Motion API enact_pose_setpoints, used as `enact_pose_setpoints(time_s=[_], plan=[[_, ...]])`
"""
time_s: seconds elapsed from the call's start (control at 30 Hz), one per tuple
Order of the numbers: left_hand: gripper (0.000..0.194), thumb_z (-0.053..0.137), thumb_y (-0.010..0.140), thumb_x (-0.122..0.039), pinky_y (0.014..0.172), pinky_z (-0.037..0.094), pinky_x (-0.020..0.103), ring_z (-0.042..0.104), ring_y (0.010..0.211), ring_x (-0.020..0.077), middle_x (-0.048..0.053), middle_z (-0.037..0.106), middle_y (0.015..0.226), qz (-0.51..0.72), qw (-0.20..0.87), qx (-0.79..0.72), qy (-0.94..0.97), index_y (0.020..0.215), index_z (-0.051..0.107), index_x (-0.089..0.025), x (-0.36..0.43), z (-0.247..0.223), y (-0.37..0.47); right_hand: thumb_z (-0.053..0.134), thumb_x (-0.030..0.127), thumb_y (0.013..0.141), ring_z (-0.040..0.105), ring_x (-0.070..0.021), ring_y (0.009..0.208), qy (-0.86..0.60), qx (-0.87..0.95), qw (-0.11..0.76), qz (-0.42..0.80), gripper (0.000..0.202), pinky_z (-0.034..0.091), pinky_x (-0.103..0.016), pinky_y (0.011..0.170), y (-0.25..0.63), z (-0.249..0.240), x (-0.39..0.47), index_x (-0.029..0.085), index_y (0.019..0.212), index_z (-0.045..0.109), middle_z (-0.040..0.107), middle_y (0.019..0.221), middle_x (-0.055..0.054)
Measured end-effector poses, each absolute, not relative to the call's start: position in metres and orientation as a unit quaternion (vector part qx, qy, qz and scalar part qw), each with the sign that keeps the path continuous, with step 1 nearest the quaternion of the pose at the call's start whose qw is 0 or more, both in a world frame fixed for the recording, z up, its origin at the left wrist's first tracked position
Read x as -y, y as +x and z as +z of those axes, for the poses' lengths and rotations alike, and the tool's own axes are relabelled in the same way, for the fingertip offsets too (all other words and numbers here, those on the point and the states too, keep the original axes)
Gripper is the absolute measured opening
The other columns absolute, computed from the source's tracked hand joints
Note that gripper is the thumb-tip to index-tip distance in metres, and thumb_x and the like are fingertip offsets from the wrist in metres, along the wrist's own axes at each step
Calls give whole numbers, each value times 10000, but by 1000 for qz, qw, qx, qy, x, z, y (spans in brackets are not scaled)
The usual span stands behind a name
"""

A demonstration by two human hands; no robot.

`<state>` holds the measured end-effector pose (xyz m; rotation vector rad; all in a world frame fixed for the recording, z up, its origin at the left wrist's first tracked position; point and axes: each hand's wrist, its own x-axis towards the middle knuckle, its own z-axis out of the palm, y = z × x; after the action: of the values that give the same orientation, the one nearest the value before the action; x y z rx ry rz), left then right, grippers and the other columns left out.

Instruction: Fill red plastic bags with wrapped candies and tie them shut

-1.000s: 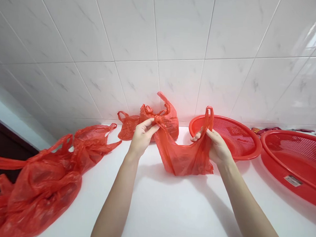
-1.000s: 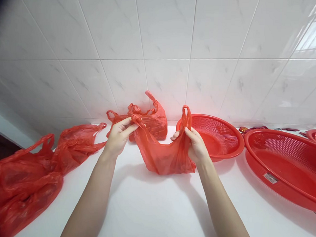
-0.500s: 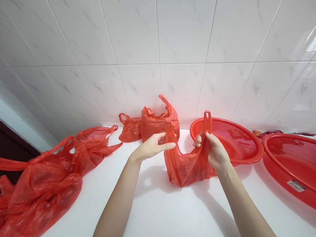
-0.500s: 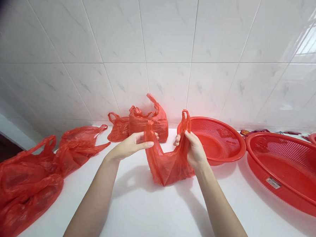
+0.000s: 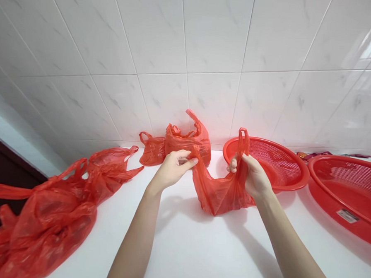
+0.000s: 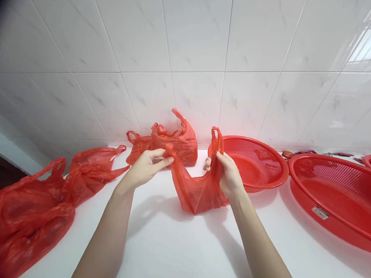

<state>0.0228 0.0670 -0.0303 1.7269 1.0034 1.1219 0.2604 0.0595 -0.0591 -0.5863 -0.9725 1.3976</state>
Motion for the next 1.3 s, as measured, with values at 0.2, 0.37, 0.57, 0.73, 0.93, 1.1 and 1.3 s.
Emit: enact_pose_setpoints(time_s=[0.2, 0.37, 0.57, 0.73, 0.93, 1.1, 1.3], plan=[[334, 759, 790, -460, 919, 575, 448, 707, 980, 283, 90, 770, 970, 463, 430, -369, 681, 947, 783, -166, -68, -27, 28, 726, 420, 824, 524, -145, 573, -268, 442, 613, 598, 283, 492, -283, 627, 261, -57, -57, 219, 666, 605, 585, 612, 4], [295, 802, 744, -440, 876, 576, 393, 713, 955, 271, 87, 778, 938, 508, 427, -351, 661, 873, 788, -176, -68, -25, 26, 739, 398, 807, 514, -137, 570, -254, 432, 621, 602, 250, 481, -271, 607, 262, -55, -56, 221, 692, 605, 584, 614, 12], [356, 830, 701, -463, 694, 574, 334, 688, 737, 206, 76, 768, 881, 516, 485, -369, 601, 911, 781, -179, -71, -27, 25, 774, 412, 753, 516, -151, 559, -272, 417, 618, 608, 263, 474, -286, 569, 261, -55, -57, 231, 710, 589, 591, 609, 13], [234, 830, 700, -371, 681, 552, 309, 645, 714, 171, 85, 762, 912, 540, 531, -304, 578, 797, 763, -169, -70, -24, 28, 777, 427, 753, 532, -142, 561, -265, 417, 616, 614, 283, 489, -278, 593, 258, -58, -58, 219, 694, 593, 601, 607, 13], [202, 752, 743, -364, 562, 490, 272, 595, 586, 137, 85, 758, 848, 511, 568, -312, 565, 788, 749, -166, -71, -25, 35, 762, 470, 760, 539, -145, 547, -271, 425, 596, 625, 317, 490, -285, 576, 253, -62, -59, 220, 700, 576, 613, 619, 4], [237, 750, 736, -383, 625, 516, 289, 689, 720, 201, 53, 754, 809, 506, 533, -341, 586, 859, 763, -181, -70, -28, 40, 728, 445, 802, 336, -90, 443, -288, 423, 591, 624, 365, 426, -253, 508, 244, -65, -55, 224, 647, 483, 464, 508, 55], [202, 660, 834, -354, 764, 522, 300, 679, 819, 208, 36, 743, 811, 526, 429, -341, 651, 794, 755, -179, -58, -25, 48, 711, 427, 826, 285, -81, 459, -352, 439, 595, 574, 371, 299, -209, 452, 231, -65, -41, 232, 683, 429, 405, 506, 79]])
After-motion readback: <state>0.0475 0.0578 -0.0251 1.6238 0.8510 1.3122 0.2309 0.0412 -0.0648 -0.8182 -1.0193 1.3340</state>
